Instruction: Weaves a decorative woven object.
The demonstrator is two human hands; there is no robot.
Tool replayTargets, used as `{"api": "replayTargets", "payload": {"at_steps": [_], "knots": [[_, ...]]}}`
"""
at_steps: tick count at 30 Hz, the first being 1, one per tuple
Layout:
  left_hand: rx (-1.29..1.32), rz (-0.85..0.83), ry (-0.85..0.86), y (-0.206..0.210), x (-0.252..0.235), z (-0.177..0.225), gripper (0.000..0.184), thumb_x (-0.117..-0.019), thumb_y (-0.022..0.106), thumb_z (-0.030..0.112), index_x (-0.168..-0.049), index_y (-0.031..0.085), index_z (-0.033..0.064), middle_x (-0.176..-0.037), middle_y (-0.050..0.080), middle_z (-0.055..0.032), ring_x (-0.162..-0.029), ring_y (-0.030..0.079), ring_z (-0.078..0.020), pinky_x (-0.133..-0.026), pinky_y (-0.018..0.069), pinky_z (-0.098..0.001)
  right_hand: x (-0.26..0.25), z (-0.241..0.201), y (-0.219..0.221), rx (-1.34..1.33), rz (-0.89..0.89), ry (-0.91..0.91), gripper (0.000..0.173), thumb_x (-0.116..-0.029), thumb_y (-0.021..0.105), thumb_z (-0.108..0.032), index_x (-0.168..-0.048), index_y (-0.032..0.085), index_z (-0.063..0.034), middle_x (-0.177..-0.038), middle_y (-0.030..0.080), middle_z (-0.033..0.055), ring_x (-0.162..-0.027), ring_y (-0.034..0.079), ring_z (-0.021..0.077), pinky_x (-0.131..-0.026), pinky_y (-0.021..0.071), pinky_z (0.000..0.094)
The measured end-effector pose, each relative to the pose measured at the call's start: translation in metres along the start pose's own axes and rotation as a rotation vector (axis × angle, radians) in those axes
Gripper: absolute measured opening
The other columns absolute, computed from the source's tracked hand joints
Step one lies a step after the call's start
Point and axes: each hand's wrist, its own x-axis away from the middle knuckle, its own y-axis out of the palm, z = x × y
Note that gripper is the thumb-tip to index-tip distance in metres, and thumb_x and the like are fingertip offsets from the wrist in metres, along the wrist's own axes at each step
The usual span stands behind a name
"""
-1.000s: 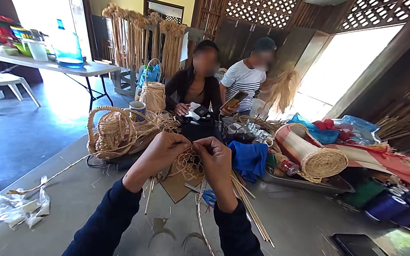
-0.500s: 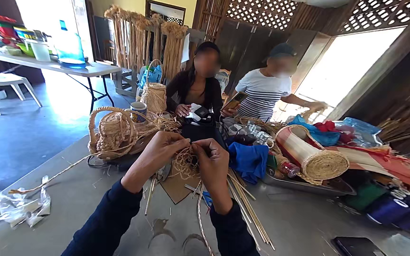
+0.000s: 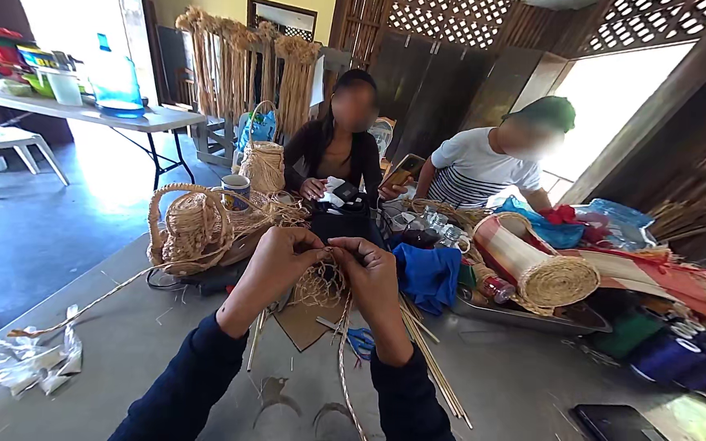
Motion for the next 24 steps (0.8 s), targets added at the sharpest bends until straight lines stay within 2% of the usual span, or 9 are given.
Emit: {"api": "replayTargets", "payload": {"at_steps": [5, 8, 10, 14, 24], "knots": [[-0.027, 0.014, -0.007, 0.0018, 0.0001, 0.0000, 0.002, -0.0929, 0.074, 0.007, -0.093, 0.073, 0.0057, -0.081, 0.069, 0.0018, -0.072, 0.063, -0.0006, -0.069, 0.0532, -0.0193, -0.0013, -0.0043, -0.0056, 0.022, -0.082, 0.060, 0.010, -0.0937, 0.069, -0.003, -0.100, 0.077, -0.0012, -0.085, 0.075, 0.0019, -0.070, 0.065, -0.0016, -0.064, 0.0519, 0.0157], [-0.026, 0.008, 0.007, 0.0013, -0.0001, 0.0000, 0.001, -0.0923, 0.074, 0.007, -0.092, 0.073, 0.0064, -0.080, 0.069, 0.0025, -0.072, 0.063, 0.0001, -0.070, 0.0535, -0.0187, -0.0014, -0.0014, -0.0071, 0.009, -0.105, -0.015, 0.016, -0.0919, 0.070, -0.003, -0.107, 0.074, 0.0000, -0.086, 0.073, 0.0026, -0.074, 0.065, 0.0007, -0.070, 0.0540, 0.0173], [-0.028, -0.012, 0.019, -0.0001, 0.0002, -0.0008, 0.001, -0.0917, 0.075, 0.007, -0.091, 0.074, 0.0074, -0.080, 0.070, 0.0035, -0.072, 0.064, 0.0007, -0.069, 0.0537, -0.0182, -0.0010, 0.0005, -0.0076, 0.024, -0.098, -0.084, 0.020, -0.0920, 0.069, -0.003, -0.111, 0.073, 0.0008, -0.086, 0.072, 0.0022, -0.073, 0.064, 0.0001, -0.069, 0.0539, 0.0163], [0.013, -0.038, 0.044, 0.0008, 0.0002, -0.0053, 0.003, -0.0887, 0.075, 0.007, -0.088, 0.075, 0.0098, -0.077, 0.069, 0.0058, -0.069, 0.063, 0.0016, -0.065, 0.0527, -0.0181, 0.0004, -0.0012, -0.0065, 0.117, -0.033, -0.101, 0.008, -0.0918, 0.070, -0.004, -0.093, 0.078, -0.0039, -0.082, 0.074, 0.0002, -0.064, 0.061, -0.0027, -0.063, 0.0505, 0.0144], [0.019, -0.013, 0.094, 0.0034, 0.0008, -0.0075, 0.003, -0.0863, 0.077, 0.007, -0.087, 0.075, 0.0094, -0.076, 0.070, 0.0055, -0.068, 0.063, 0.0020, -0.063, 0.0527, -0.0171, 0.0024, -0.0017, -0.0010, 0.094, 0.021, -0.070, 0.004, -0.0943, 0.066, -0.002, -0.092, 0.070, -0.0023, -0.073, 0.067, -0.0008, -0.059, 0.057, -0.0016, -0.057, 0.0478, 0.0143]]}}
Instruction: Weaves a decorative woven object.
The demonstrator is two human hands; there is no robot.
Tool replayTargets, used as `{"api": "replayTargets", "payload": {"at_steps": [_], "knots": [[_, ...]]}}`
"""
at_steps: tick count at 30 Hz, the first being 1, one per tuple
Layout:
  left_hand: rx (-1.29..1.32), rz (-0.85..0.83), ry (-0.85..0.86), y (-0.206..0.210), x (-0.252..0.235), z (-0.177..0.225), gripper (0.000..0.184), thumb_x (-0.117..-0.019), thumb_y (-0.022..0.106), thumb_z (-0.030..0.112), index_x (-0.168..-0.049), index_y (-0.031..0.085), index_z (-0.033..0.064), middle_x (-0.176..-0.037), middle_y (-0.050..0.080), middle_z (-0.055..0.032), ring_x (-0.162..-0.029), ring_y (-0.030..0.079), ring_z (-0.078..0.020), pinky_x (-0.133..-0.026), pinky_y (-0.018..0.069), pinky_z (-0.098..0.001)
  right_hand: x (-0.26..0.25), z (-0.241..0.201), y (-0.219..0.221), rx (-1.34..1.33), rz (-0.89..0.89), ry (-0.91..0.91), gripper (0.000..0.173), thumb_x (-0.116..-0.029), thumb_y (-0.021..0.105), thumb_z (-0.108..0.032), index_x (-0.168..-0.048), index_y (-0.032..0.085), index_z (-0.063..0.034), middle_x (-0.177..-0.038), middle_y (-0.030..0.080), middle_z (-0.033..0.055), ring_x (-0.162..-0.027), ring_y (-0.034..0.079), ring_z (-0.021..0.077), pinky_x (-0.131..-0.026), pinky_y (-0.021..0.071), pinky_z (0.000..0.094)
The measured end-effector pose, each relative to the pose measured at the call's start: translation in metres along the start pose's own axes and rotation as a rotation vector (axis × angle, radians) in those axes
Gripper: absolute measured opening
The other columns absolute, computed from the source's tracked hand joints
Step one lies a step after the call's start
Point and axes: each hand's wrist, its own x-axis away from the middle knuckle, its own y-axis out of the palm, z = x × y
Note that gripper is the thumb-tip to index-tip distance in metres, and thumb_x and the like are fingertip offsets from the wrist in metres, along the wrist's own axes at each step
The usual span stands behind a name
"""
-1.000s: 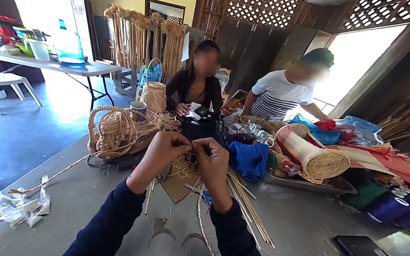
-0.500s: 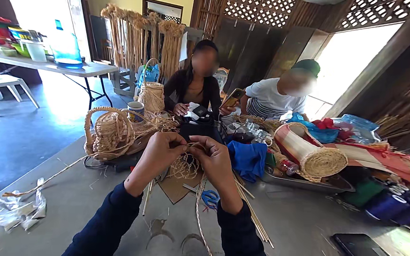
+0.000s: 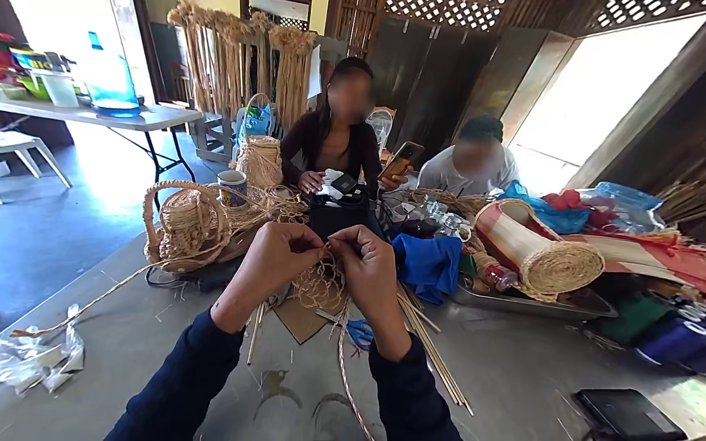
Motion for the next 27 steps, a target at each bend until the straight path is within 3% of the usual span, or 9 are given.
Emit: {"api": "replayTargets", "payload": {"at_steps": [8, 13, 17, 23, 27], "knots": [[0.022, 0.006, 0.026, 0.000, 0.000, -0.003, 0.006, -0.0850, 0.078, 0.004, -0.087, 0.074, 0.0083, -0.076, 0.070, 0.0036, -0.069, 0.065, -0.0006, -0.063, 0.0543, -0.0180, 0.001, 0.000, 0.001, -0.022, -0.013, 0.053, 0.004, -0.0983, 0.062, -0.002, -0.096, 0.065, -0.0024, -0.071, 0.064, -0.0009, -0.058, 0.056, -0.0004, -0.057, 0.0469, 0.0148], [0.002, 0.007, 0.011, 0.002, 0.000, -0.002, 0.004, -0.0857, 0.078, 0.005, -0.087, 0.076, 0.0084, -0.077, 0.071, 0.0038, -0.068, 0.064, 0.0000, -0.062, 0.0535, -0.0178, -0.002, -0.003, -0.008, -0.003, -0.101, 0.089, 0.007, -0.0986, 0.063, -0.004, -0.100, 0.070, -0.0021, -0.074, 0.067, 0.0001, -0.060, 0.058, 0.0003, -0.058, 0.0481, 0.0153], [-0.018, 0.011, 0.044, 0.003, 0.000, -0.004, 0.006, -0.0849, 0.077, 0.004, -0.086, 0.076, 0.0091, -0.076, 0.070, 0.0043, -0.067, 0.064, 0.0009, -0.061, 0.0529, -0.0171, -0.003, -0.008, -0.015, 0.126, -0.154, 0.093, 0.009, -0.0964, 0.068, -0.007, -0.094, 0.076, -0.0043, -0.076, 0.070, -0.0006, -0.066, 0.061, -0.0019, -0.064, 0.0495, 0.0157], [0.008, -0.007, 0.030, 0.001, 0.001, -0.001, 0.007, -0.0854, 0.077, 0.001, -0.089, 0.076, 0.0073, -0.078, 0.072, 0.0025, -0.067, 0.065, -0.0017, -0.061, 0.0545, -0.0188, -0.002, -0.010, -0.015, 0.204, -0.180, 0.093, 0.011, -0.0974, 0.067, -0.008, -0.091, 0.075, -0.0038, -0.069, 0.065, -0.0007, -0.058, 0.057, -0.0010, -0.057, 0.0475, 0.0158], [0.146, -0.054, 0.003, -0.003, 0.000, -0.001, 0.008, -0.0854, 0.076, -0.003, -0.089, 0.076, 0.0045, -0.078, 0.072, -0.0008, -0.068, 0.065, -0.0052, -0.063, 0.0550, -0.0203, 0.000, -0.011, -0.015, 0.258, -0.145, -0.040, 0.009, -0.0948, 0.068, -0.006, -0.089, 0.074, -0.0040, -0.072, 0.067, -0.0006, -0.063, 0.058, -0.0022, -0.061, 0.0467, 0.0146]]}}
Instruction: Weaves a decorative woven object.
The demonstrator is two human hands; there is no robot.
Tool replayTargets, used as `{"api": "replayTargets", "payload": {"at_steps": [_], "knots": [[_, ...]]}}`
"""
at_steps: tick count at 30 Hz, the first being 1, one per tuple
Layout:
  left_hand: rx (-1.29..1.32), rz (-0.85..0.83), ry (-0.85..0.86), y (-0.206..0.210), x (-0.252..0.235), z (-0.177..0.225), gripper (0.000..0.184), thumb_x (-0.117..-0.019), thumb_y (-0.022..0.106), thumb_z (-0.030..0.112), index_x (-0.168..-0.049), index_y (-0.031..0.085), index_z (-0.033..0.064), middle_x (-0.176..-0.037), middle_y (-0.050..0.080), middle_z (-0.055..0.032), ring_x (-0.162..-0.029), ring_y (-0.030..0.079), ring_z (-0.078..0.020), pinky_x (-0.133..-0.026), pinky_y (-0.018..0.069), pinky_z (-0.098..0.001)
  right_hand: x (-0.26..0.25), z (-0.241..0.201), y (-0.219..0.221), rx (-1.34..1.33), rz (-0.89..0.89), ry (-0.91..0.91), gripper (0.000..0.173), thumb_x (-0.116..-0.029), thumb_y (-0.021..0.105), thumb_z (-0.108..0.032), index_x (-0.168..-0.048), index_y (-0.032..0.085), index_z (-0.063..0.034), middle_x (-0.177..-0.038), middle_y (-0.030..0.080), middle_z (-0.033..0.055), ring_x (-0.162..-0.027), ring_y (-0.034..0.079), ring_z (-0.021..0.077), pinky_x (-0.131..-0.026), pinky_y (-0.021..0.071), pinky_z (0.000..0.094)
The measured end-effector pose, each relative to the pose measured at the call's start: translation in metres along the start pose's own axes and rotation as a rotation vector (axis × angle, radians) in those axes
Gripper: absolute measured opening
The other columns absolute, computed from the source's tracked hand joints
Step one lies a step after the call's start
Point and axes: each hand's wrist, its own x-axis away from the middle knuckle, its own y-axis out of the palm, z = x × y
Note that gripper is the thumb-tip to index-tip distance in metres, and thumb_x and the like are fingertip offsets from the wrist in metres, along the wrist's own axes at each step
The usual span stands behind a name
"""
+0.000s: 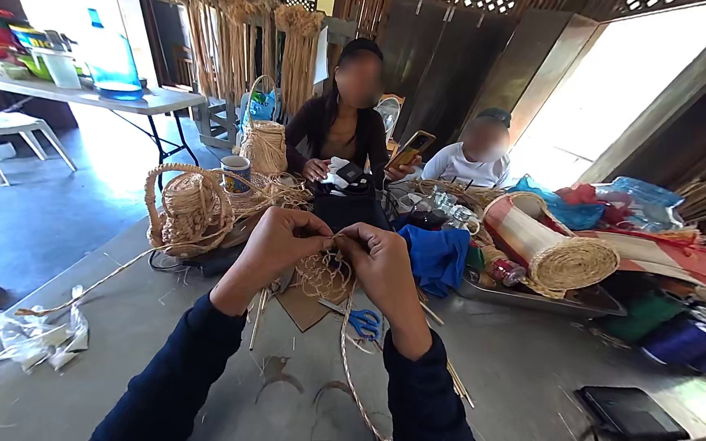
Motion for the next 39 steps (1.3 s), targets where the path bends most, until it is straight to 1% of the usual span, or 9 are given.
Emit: {"api": "replayTargets", "payload": {"at_steps": [2, 4, 6, 9, 13, 16, 18, 29, 39], "knots": [[0.046, -0.031, 0.001, -0.003, -0.001, -0.003, 0.005, -0.0911, 0.072, 0.002, -0.091, 0.076, 0.0044, -0.079, 0.073, -0.0004, -0.069, 0.066, -0.0046, -0.065, 0.0560, -0.0206, 0.001, 0.001, 0.001, 0.037, 0.034, -0.049, 0.009, -0.0938, 0.067, -0.005, -0.089, 0.074, -0.0033, -0.073, 0.068, 0.0010, -0.065, 0.060, -0.0007, -0.063, 0.0479, 0.0158], [0.124, -0.040, -0.023, -0.005, -0.002, -0.006, 0.018, -0.1004, 0.061, 0.008, -0.092, 0.076, 0.0047, -0.077, 0.071, 0.0017, -0.067, 0.063, -0.0022, -0.064, 0.0521, -0.0186, 0.001, 0.001, 0.002, 0.054, 0.044, -0.056, 0.010, -0.0941, 0.067, -0.005, -0.089, 0.075, -0.0032, -0.074, 0.068, 0.0014, -0.067, 0.060, -0.0002, -0.064, 0.0481, 0.0163], [0.251, -0.035, -0.101, -0.006, -0.003, -0.005, 0.032, -0.1072, 0.049, 0.012, -0.091, 0.075, 0.0039, -0.076, 0.070, 0.0012, -0.067, 0.063, -0.0029, -0.065, 0.0537, -0.0190, 0.000, 0.002, 0.003, 0.060, 0.039, -0.046, 0.010, -0.0949, 0.066, -0.007, -0.090, 0.075, -0.0035, -0.074, 0.068, 0.0008, -0.067, 0.060, -0.0007, -0.064, 0.0479, 0.0160], [0.315, -0.044, -0.179, -0.008, -0.003, -0.001, 0.039, -0.1099, 0.043, 0.015, -0.089, 0.073, 0.0034, -0.074, 0.069, 0.0010, -0.065, 0.063, -0.0036, -0.064, 0.0544, -0.0196, 0.000, 0.003, 0.006, 0.061, 0.035, -0.043, 0.011, -0.0949, 0.065, -0.007, -0.090, 0.075, -0.0033, -0.073, 0.068, 0.0006, -0.067, 0.060, -0.0013, -0.064, 0.0479, 0.0155], [0.260, -0.063, -0.179, -0.013, -0.004, 0.000, 0.034, -0.1082, 0.048, 0.014, -0.089, 0.074, 0.0043, -0.074, 0.069, 0.0023, -0.065, 0.062, -0.0016, -0.063, 0.0523, -0.0178, -0.001, 0.002, 0.010, 0.089, 0.053, -0.074, 0.013, -0.0948, 0.063, -0.007, -0.090, 0.075, -0.0023, -0.075, 0.070, 0.0025, -0.068, 0.062, 0.0005, -0.066, 0.0493, 0.0168], [0.128, -0.116, -0.088, -0.018, -0.003, 0.001, 0.007, -0.0946, 0.067, 0.005, -0.094, 0.074, 0.0033, -0.081, 0.071, 0.0023, -0.074, 0.065, -0.0019, -0.072, 0.0553, -0.0198, -0.001, 0.002, 0.013, 0.099, 0.079, -0.107, 0.015, -0.0943, 0.063, -0.007, -0.090, 0.076, -0.0015, -0.076, 0.071, 0.0048, -0.068, 0.064, 0.0027, -0.066, 0.0505, 0.0180], [0.080, -0.137, -0.089, -0.019, -0.004, 0.003, 0.008, -0.0891, 0.073, 0.001, -0.096, 0.074, 0.0035, -0.086, 0.073, 0.0012, -0.079, 0.067, -0.0023, -0.077, 0.0564, -0.0205, -0.001, 0.000, 0.014, 0.093, 0.089, -0.106, 0.015, -0.0948, 0.062, -0.008, -0.091, 0.076, -0.0014, -0.077, 0.071, 0.0049, -0.068, 0.064, 0.0031, -0.066, 0.0510, 0.0179], [-0.030, -0.065, -0.102, -0.021, -0.005, 0.006, 0.005, -0.0933, 0.072, 0.006, -0.095, 0.077, 0.0056, -0.086, 0.073, 0.0031, -0.079, 0.066, 0.0004, -0.076, 0.0543, -0.0192, 0.003, -0.002, 0.028, 0.038, 0.151, -0.080, 0.016, -0.0953, 0.060, -0.008, -0.093, 0.075, -0.0011, -0.076, 0.070, 0.0033, -0.064, 0.062, -0.0006, -0.062, 0.0500, 0.0153], [0.067, -0.037, -0.124, -0.020, -0.005, 0.004, 0.005, -0.0930, 0.071, 0.002, -0.095, 0.076, 0.0030, -0.084, 0.073, 0.0024, -0.078, 0.067, -0.0006, -0.076, 0.0557, -0.0197, 0.002, 0.012, 0.044, -0.169, 0.232, -0.152, 0.017, -0.0955, 0.063, -0.004, -0.100, 0.078, 0.0015, -0.083, 0.072, 0.0055, -0.075, 0.065, -0.0014, -0.072, 0.0525, 0.0128]]}}
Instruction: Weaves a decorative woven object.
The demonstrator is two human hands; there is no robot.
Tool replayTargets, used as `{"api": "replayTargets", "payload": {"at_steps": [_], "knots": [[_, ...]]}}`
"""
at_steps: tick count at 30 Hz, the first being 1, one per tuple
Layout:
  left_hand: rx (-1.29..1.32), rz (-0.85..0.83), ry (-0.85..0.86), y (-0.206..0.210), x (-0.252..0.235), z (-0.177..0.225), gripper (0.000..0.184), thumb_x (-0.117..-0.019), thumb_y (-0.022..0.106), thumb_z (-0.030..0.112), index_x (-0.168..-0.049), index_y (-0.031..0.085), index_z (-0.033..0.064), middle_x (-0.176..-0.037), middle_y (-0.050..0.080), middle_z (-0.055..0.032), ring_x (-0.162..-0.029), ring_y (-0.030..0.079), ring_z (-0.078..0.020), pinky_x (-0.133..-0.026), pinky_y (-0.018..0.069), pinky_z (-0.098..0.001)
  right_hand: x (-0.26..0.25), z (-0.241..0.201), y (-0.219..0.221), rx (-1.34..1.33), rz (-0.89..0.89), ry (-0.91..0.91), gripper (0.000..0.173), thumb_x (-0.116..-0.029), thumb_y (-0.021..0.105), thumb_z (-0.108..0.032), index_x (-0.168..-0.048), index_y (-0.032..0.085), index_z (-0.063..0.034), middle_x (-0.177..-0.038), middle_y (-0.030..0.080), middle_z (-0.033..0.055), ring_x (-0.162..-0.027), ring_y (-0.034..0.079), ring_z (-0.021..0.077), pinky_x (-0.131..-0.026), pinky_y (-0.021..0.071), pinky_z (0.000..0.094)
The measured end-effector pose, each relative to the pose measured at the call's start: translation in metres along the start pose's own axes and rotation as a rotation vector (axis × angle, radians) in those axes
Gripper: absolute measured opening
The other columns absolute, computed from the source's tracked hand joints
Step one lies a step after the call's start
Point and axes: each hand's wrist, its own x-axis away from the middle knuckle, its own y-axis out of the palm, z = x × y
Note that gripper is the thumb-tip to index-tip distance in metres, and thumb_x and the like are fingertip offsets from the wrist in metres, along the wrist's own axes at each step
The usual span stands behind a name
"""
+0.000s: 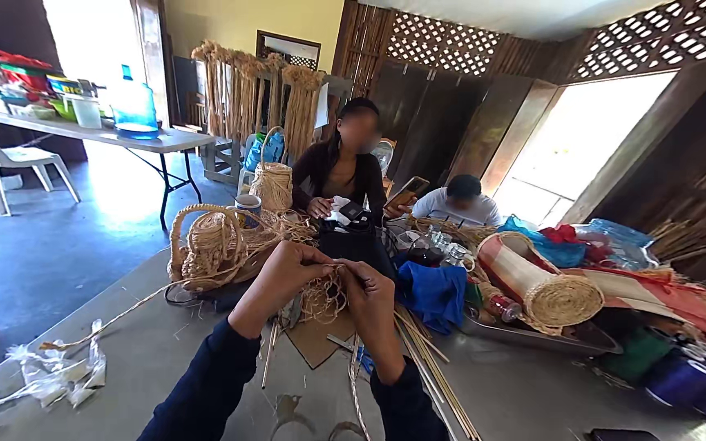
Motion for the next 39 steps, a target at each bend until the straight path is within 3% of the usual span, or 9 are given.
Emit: {"api": "replayTargets", "payload": {"at_steps": [10, 17, 20, 24, 29, 32, 34, 39], "knots": [[-0.014, 0.015, 0.036, 0.004, 0.002, 0.003, 0.006, -0.0919, 0.073, 0.003, -0.095, 0.077, 0.0038, -0.085, 0.073, 0.0028, -0.078, 0.066, 0.0005, -0.075, 0.0550, -0.0179, 0.002, -0.001, 0.005, -0.204, 0.061, 0.093, 0.015, -0.0955, 0.061, 0.001, -0.097, 0.075, 0.0043, -0.086, 0.073, 0.0045, -0.075, 0.066, -0.0020, -0.071, 0.0546, 0.0135], [-0.044, -0.011, 0.053, 0.005, 0.002, 0.003, 0.006, -0.0921, 0.072, 0.005, -0.097, 0.076, 0.0042, -0.087, 0.073, 0.0024, -0.081, 0.066, 0.0001, -0.077, 0.0553, -0.0190, 0.006, 0.000, 0.012, -0.150, 0.139, 0.036, 0.012, -0.0953, 0.061, 0.001, -0.093, 0.073, 0.0046, -0.084, 0.072, 0.0037, -0.074, 0.065, -0.0025, -0.071, 0.0551, 0.0129], [0.043, -0.009, 0.058, 0.001, 0.002, 0.000, 0.019, -0.1021, 0.060, 0.015, -0.095, 0.075, 0.0060, -0.083, 0.071, 0.0049, -0.078, 0.065, 0.0001, -0.074, 0.0541, -0.0205, 0.007, 0.004, 0.013, -0.087, 0.144, 0.016, 0.012, -0.0950, 0.062, 0.000, -0.092, 0.073, 0.0047, -0.082, 0.071, 0.0038, -0.072, 0.064, -0.0038, -0.069, 0.0534, 0.0114], [0.169, 0.000, 0.014, -0.001, 0.002, 0.002, 0.039, -0.1104, 0.040, 0.015, -0.092, 0.072, 0.0044, -0.080, 0.072, 0.0021, -0.074, 0.069, -0.0041, -0.072, 0.0585, -0.0225, 0.006, 0.005, 0.012, -0.049, 0.129, 0.046, 0.012, -0.0955, 0.061, -0.001, -0.092, 0.072, 0.0036, -0.079, 0.069, 0.0022, -0.068, 0.061, -0.0049, -0.066, 0.0510, 0.0104], [0.063, -0.010, 0.058, 0.001, 0.000, -0.003, 0.033, -0.1085, 0.047, 0.015, -0.094, 0.074, 0.0064, -0.082, 0.072, 0.0051, -0.077, 0.066, -0.0004, -0.073, 0.0554, -0.0204, 0.005, 0.005, 0.010, 0.008, 0.119, 0.041, 0.012, -0.0959, 0.061, -0.002, -0.092, 0.072, 0.0030, -0.079, 0.069, 0.0030, -0.068, 0.061, -0.0040, -0.066, 0.0507, 0.0107], [-0.125, 0.004, 0.085, 0.005, 0.001, 0.001, 0.013, -0.1001, 0.065, 0.014, -0.100, 0.074, 0.0046, -0.088, 0.071, 0.0033, -0.080, 0.065, 0.0017, -0.076, 0.0536, -0.0185, 0.005, 0.006, 0.011, 0.031, 0.126, 0.040, 0.012, -0.0952, 0.062, -0.002, -0.091, 0.072, 0.0030, -0.077, 0.068, 0.0037, -0.066, 0.060, -0.0034, -0.064, 0.0502, 0.0112], [-0.192, 0.066, 0.086, 0.013, 0.001, 0.003, 0.012, -0.0937, 0.074, 0.014, -0.101, 0.074, 0.0050, -0.092, 0.073, 0.0010, -0.083, 0.067, 0.0000, -0.079, 0.0551, -0.0195, 0.005, 0.006, 0.011, 0.040, 0.129, 0.043, 0.013, -0.0947, 0.062, -0.002, -0.091, 0.073, 0.0032, -0.076, 0.068, 0.0039, -0.064, 0.059, -0.0034, -0.062, 0.0497, 0.0115], [-0.246, 0.192, 0.170, 0.029, 0.000, -0.005, 0.008, -0.0912, 0.076, 0.013, -0.098, 0.078, 0.0087, -0.093, 0.075, 0.0020, -0.088, 0.068, 0.0017, -0.082, 0.0545, -0.0187, 0.003, 0.003, 0.006, 0.089, 0.157, 0.040, 0.013, -0.0940, 0.062, -0.002, -0.090, 0.073, 0.0028, -0.074, 0.068, 0.0041, -0.062, 0.059, -0.0027, -0.061, 0.0496, 0.0123]]}}
